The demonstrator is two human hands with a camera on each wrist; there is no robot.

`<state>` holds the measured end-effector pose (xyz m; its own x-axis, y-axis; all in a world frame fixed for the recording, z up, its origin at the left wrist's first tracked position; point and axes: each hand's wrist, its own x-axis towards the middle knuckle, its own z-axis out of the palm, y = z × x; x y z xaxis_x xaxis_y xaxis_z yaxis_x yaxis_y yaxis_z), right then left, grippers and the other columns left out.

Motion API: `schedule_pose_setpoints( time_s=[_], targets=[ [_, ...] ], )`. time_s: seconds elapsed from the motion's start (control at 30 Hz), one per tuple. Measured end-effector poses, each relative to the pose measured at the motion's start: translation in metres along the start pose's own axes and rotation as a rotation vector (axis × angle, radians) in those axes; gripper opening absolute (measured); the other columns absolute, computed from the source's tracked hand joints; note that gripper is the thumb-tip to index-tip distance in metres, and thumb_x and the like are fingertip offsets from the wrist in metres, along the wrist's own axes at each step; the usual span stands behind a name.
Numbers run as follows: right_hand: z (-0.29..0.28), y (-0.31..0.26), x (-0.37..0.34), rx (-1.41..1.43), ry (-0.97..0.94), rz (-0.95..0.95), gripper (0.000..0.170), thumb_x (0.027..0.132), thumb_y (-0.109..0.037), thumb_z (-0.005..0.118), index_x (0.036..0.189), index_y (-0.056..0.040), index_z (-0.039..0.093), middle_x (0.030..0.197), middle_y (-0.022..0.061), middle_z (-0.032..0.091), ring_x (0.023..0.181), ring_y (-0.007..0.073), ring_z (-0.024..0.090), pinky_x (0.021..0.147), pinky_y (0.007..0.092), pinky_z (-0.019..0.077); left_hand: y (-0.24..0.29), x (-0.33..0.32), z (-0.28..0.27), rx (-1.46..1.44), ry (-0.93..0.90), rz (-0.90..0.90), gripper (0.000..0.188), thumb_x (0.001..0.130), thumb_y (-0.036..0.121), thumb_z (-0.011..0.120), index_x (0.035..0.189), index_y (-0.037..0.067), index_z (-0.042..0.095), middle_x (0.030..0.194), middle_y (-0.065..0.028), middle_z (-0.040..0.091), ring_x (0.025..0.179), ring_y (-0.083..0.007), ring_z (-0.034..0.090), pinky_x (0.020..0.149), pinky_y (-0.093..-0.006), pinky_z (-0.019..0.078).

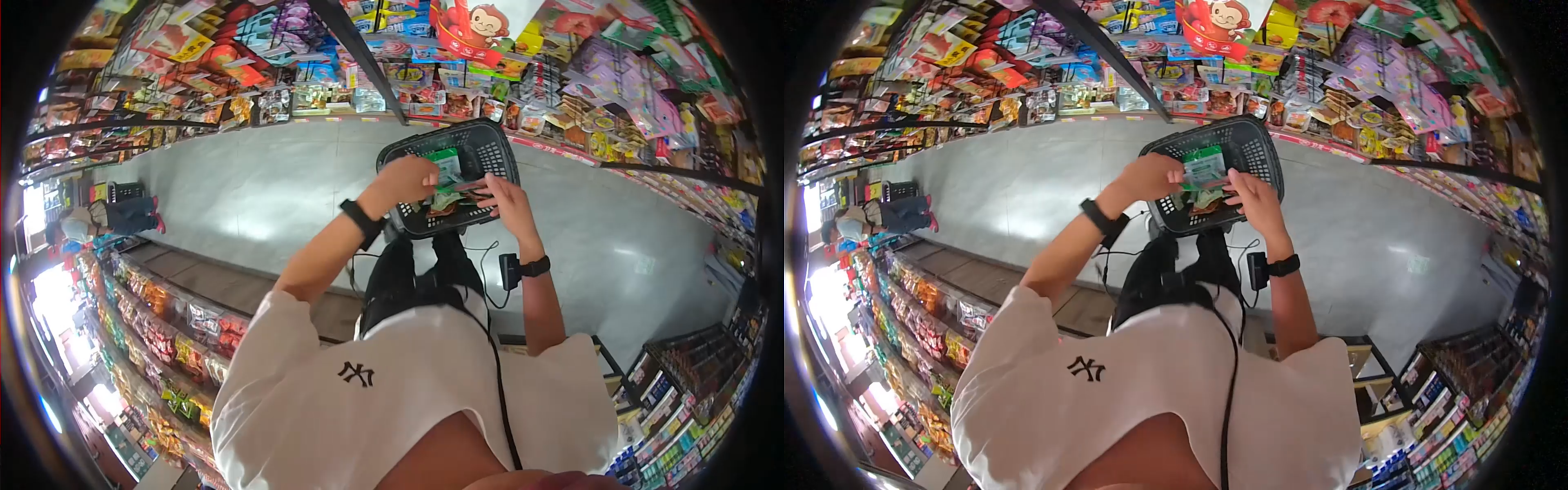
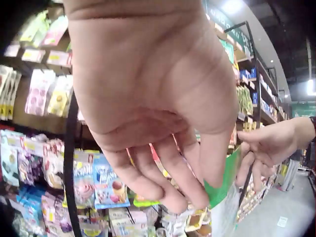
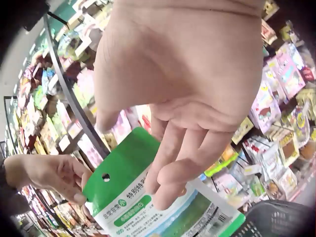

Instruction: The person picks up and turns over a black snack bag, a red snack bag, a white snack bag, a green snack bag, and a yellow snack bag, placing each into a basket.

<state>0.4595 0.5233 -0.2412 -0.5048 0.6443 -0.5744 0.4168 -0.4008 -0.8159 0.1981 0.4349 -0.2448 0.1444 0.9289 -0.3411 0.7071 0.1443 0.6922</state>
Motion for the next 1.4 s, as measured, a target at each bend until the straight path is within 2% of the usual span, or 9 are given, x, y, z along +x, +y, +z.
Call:
schedule_pose_setpoints(
  time_s=[0.47, 0.6, 0.77, 0.9, 1.03, 1.07, 1.13, 1.2, 1.4],
  targets=[
    [0.022, 0.400, 0.154, 0.114, -0.008, 0.431, 0.026, 0.102, -0.023, 0.063, 0.112, 0.0000, 0.071, 0.085, 0.0098, 0.073, 0.068, 0.0192, 0.073, 0.054, 0.0280, 0.0545, -0.169, 0.095, 0.310, 0.182, -0.107, -0.535, 0.010, 0.080, 0.014, 0.072, 0.088, 0.008, 0.075, 0.092, -0.0155, 0.074, 0.091, -0.0373, 0.073, 0.075, -0.0486, 0.0597],
    [0.041, 0.405, 0.155, -0.124, 0.086, 0.426, 0.023, 0.100, -0.024, 0.065, 0.107, -0.0036, 0.073, 0.082, 0.0125, 0.075, 0.061, 0.0217, 0.073, 0.059, 0.0328, 0.0567, -0.172, 0.080, 0.335, 0.136, -0.283, -0.628, 0.018, 0.081, 0.014, 0.070, 0.097, 0.008, 0.077, 0.105, -0.0154, 0.075, 0.099, -0.0351, 0.074, 0.080, -0.0442, 0.0607],
    [0.031, 0.413, 0.162, -0.677, -0.146, 0.402, 0.035, 0.091, -0.029, 0.059, 0.114, -0.0061, 0.073, 0.103, 0.0208, 0.076, 0.109, 0.0440, 0.067, 0.092, 0.0527, 0.0535, -0.165, 0.064, 0.319, 0.055, -0.425, -0.781, 0.033, 0.083, 0.027, 0.067, 0.107, 0.008, 0.077, 0.112, -0.0169, 0.075, 0.108, -0.0359, 0.072, 0.089, -0.0462, 0.0591],
    [0.040, 0.391, 0.149, -0.617, 0.071, 0.484, 0.054, 0.090, -0.033, 0.063, 0.138, -0.0070, 0.060, 0.126, 0.0202, 0.070, 0.117, 0.0401, 0.065, 0.098, 0.0479, 0.0529, -0.193, 0.052, 0.302, 0.012, -0.301, -0.838, 0.037, 0.087, 0.032, 0.061, 0.109, 0.006, 0.077, 0.115, -0.0185, 0.074, 0.112, -0.0382, 0.070, 0.094, -0.0471, 0.0567],
    [0.033, 0.380, 0.125, -0.599, 0.097, 0.452, 0.047, 0.093, -0.032, 0.060, 0.132, -0.0064, 0.064, 0.123, 0.0194, 0.071, 0.116, 0.0386, 0.066, 0.099, 0.0464, 0.0532, -0.220, 0.036, 0.268, -0.003, -0.238, -0.705, 0.038, 0.090, 0.031, 0.054, 0.109, 0.005, 0.075, 0.116, -0.0218, 0.073, 0.110, -0.0414, 0.068, 0.096, -0.0479, 0.0554],
    [0.024, 0.430, 0.123, -0.679, 0.080, 0.303, 0.039, 0.091, -0.030, 0.059, 0.117, -0.0012, 0.067, 0.090, 0.0139, 0.076, 0.078, 0.0284, 0.075, 0.072, 0.0397, 0.0583, -0.223, 0.036, 0.255, 0.005, -0.231, -0.641, 0.038, 0.091, 0.031, 0.053, 0.109, 0.006, 0.075, 0.116, -0.0221, 0.072, 0.110, -0.0420, 0.068, 0.096, -0.0483, 0.0554],
    [0.009, 0.439, 0.103, -0.591, 0.009, 0.405, 0.034, 0.093, -0.030, 0.058, 0.110, -0.0022, 0.068, 0.087, 0.0110, 0.074, 0.067, 0.0234, 0.073, 0.062, 0.0363, 0.0558, -0.195, 0.021, 0.203, -0.143, -0.009, -0.560, 0.035, 0.096, 0.032, 0.052, 0.112, 0.009, 0.073, 0.109, -0.0219, 0.073, 0.105, -0.0421, 0.069, 0.090, -0.0492, 0.0552],
    [0.005, 0.402, 0.062, -0.072, 0.121, 0.468, 0.034, 0.096, -0.032, 0.061, 0.114, -0.0043, 0.069, 0.095, 0.0097, 0.074, 0.070, 0.0229, 0.072, 0.058, 0.0337, 0.0537, -0.158, 0.007, 0.154, -0.261, 0.205, -0.517, 0.031, 0.098, 0.032, 0.058, 0.112, 0.008, 0.072, 0.103, -0.0198, 0.074, 0.100, -0.0400, 0.070, 0.084, -0.0462, 0.0557],
    [-0.005, 0.281, -0.066, 0.232, 0.416, 0.462, 0.039, 0.099, -0.031, 0.063, 0.128, -0.0040, 0.065, 0.109, 0.0132, 0.073, 0.086, 0.0260, 0.074, 0.068, 0.0321, 0.0568, -0.023, -0.061, 0.022, -0.354, 0.216, 0.013, 0.028, 0.098, 0.023, 0.060, 0.119, 0.008, 0.071, 0.102, -0.0168, 0.074, 0.098, -0.0382, 0.071, 0.085, -0.0458, 0.0561]
  ],
)
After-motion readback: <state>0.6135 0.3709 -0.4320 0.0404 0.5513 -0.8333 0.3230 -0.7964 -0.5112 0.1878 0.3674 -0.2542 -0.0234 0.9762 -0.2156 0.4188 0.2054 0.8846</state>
